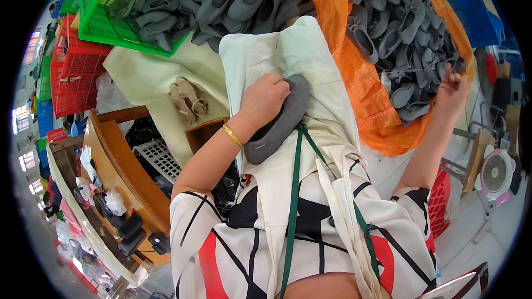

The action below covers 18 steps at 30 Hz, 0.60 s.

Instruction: The person sews a grey slipper using a needle and thread, working on the upper part of the shoe. They pull the thread tight to secure the stitches, then place the finished slipper into a green basket. The person then picks up another slipper from a pile and begins sewing it in the same manner.

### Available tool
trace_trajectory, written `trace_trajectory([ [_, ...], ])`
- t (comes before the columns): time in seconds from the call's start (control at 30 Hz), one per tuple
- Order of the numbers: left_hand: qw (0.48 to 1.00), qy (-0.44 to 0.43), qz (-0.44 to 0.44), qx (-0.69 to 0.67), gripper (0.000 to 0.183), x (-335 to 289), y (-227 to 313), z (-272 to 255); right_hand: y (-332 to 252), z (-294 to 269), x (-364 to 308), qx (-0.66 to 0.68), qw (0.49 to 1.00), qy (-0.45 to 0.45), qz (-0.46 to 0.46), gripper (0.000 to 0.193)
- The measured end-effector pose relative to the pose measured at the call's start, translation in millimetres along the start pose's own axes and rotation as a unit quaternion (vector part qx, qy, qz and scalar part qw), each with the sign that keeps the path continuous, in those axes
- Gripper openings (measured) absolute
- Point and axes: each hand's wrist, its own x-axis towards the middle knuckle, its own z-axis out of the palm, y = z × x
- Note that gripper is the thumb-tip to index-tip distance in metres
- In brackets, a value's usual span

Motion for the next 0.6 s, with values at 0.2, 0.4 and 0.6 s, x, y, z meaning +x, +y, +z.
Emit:
trace_trajectory([
  [0.2, 0.968, -0.032, -0.125, -0.217, 0.006, -7, -14, 0, 82, 74, -112, -0.322, 0.897, -0.285, 0.104, 0.007],
  [0.4, 0.937, -0.038, -0.189, -0.292, 0.009, -15, -25, 17, 124, 115, -185, -0.56, 0.526, -0.632, -0.102, 0.012],
  [0.6, 0.896, -0.057, -0.255, -0.358, 0.013, -17, -34, 26, 125, 131, -202, -0.593, 0.52, -0.607, -0.099, 0.022],
])
